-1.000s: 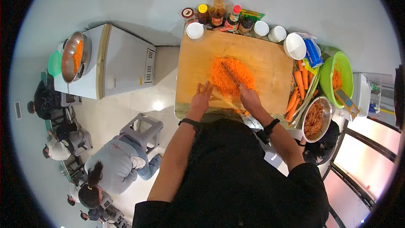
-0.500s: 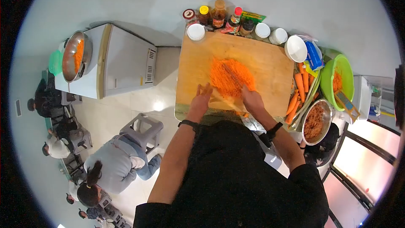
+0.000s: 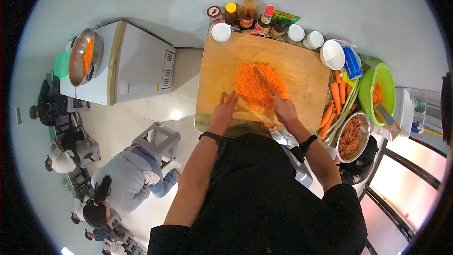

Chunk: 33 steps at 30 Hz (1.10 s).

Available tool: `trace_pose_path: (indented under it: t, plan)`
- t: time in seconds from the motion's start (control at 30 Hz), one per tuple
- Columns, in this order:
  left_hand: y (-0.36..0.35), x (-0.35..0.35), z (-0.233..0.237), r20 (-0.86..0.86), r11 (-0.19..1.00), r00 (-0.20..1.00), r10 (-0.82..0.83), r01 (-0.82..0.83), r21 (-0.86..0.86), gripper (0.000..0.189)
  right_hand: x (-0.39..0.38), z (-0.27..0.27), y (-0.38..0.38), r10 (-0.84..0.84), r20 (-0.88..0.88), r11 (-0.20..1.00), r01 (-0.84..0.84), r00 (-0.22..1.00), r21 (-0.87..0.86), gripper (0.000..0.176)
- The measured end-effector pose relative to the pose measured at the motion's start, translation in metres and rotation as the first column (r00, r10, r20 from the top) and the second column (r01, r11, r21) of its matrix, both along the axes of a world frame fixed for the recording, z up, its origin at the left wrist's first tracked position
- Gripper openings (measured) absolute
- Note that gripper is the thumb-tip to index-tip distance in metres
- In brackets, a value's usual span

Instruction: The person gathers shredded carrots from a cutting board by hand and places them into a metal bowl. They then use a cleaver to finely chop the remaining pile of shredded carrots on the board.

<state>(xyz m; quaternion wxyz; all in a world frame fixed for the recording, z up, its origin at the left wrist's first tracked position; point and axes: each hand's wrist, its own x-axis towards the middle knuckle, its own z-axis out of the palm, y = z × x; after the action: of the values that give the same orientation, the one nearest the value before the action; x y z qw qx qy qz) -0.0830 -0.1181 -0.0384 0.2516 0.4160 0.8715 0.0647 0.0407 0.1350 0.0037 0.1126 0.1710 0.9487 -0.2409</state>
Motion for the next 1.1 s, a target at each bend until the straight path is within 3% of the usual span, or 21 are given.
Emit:
trace_pose_path:
  t: [0.13, 0.23, 0.3, 0.43, 0.5, 0.53, 0.57, 0.6, 0.67, 0.73, 0.8, 0.83, 0.9, 1.0, 1.1]
  plan:
    - [0.002, 0.000, 0.001, -0.068, 1.000, 0.998, -0.019, 0.018, -0.009, 0.073, 0.002, -0.008, 0.009, 0.080, -0.007, 0.994, -0.079, 0.997, 0.081, 0.024]
    - [-0.003, -0.002, -0.002, -0.092, 0.999, 0.995, -0.043, 0.040, -0.031, 0.071, 0.006, -0.008, 0.010, 0.062, 0.039, 0.995, -0.065, 0.997, 0.073, 0.038]
    - [-0.004, 0.000, -0.009, -0.128, 0.997, 0.989, -0.076, 0.074, -0.016, 0.070, 0.008, -0.015, 0.013, 0.041, -0.009, 0.999, -0.041, 0.999, 0.029, 0.024]
    - [-0.006, -0.001, -0.019, -0.154, 0.994, 0.983, -0.102, 0.096, -0.047, 0.066, 0.007, -0.016, 0.014, 0.079, 0.065, 0.987, -0.087, 0.995, 0.135, 0.026]
    - [-0.004, 0.002, -0.019, -0.135, 0.994, 0.986, -0.095, 0.086, -0.074, 0.065, 0.010, -0.022, 0.017, 0.149, -0.154, 0.981, -0.126, 0.977, 0.150, 0.029]
    - [-0.005, -0.001, -0.023, -0.231, 0.988, 0.961, -0.153, 0.140, -0.071, 0.064, 0.007, -0.022, 0.020, 0.149, -0.156, 0.980, -0.125, 0.976, 0.152, 0.029]
    - [-0.006, -0.003, -0.027, -0.324, 0.980, 0.925, -0.201, 0.186, -0.075, 0.064, 0.002, -0.022, 0.023, 0.119, -0.020, 0.983, -0.115, 0.993, 0.141, 0.031]
    - [-0.007, -0.001, -0.022, -0.319, 0.980, 0.927, -0.198, 0.183, -0.078, 0.064, 0.003, -0.020, 0.022, 0.086, 0.123, 0.987, -0.102, 0.989, 0.126, 0.032]
    - [0.000, -0.002, -0.002, -0.071, 0.995, 0.997, -0.032, 0.025, -0.102, 0.064, 0.010, -0.042, 0.025, 0.111, 0.039, 0.982, -0.116, 0.993, 0.152, 0.030]
    - [0.000, -0.002, 0.000, -0.072, 0.990, 0.996, -0.055, 0.045, -0.133, 0.064, 0.008, -0.028, 0.022, 0.132, -0.045, 0.976, -0.122, 0.990, 0.179, 0.029]
    - [-0.001, -0.007, -0.004, -0.081, 0.985, 0.994, -0.067, 0.053, -0.166, 0.063, -0.009, 0.012, 0.017, -0.024, 0.154, 0.997, 0.013, 0.988, 0.076, 0.030]
    - [-0.005, -0.003, -0.013, -0.131, 0.990, 0.988, -0.079, 0.063, -0.123, 0.063, 0.000, -0.007, 0.019, -0.022, 0.160, 0.997, 0.011, 0.987, 0.072, 0.030]
    - [-0.007, 0.001, -0.030, -0.182, 0.995, 0.980, -0.084, 0.071, -0.074, 0.064, 0.017, -0.053, 0.033, 0.135, -0.025, 0.979, -0.129, 0.991, 0.157, 0.032]
    - [-0.010, -0.003, -0.041, -0.194, 0.997, 0.977, -0.083, 0.083, -0.008, 0.063, 0.000, -0.002, 0.025, 0.023, 0.062, 0.993, -0.030, 0.998, 0.114, 0.032]
    - [-0.009, 0.001, -0.031, -0.221, 0.991, 0.966, -0.132, 0.130, -0.023, 0.063, 0.008, -0.021, 0.028, -0.026, -0.015, 0.998, 0.027, 1.000, 0.051, 0.031]
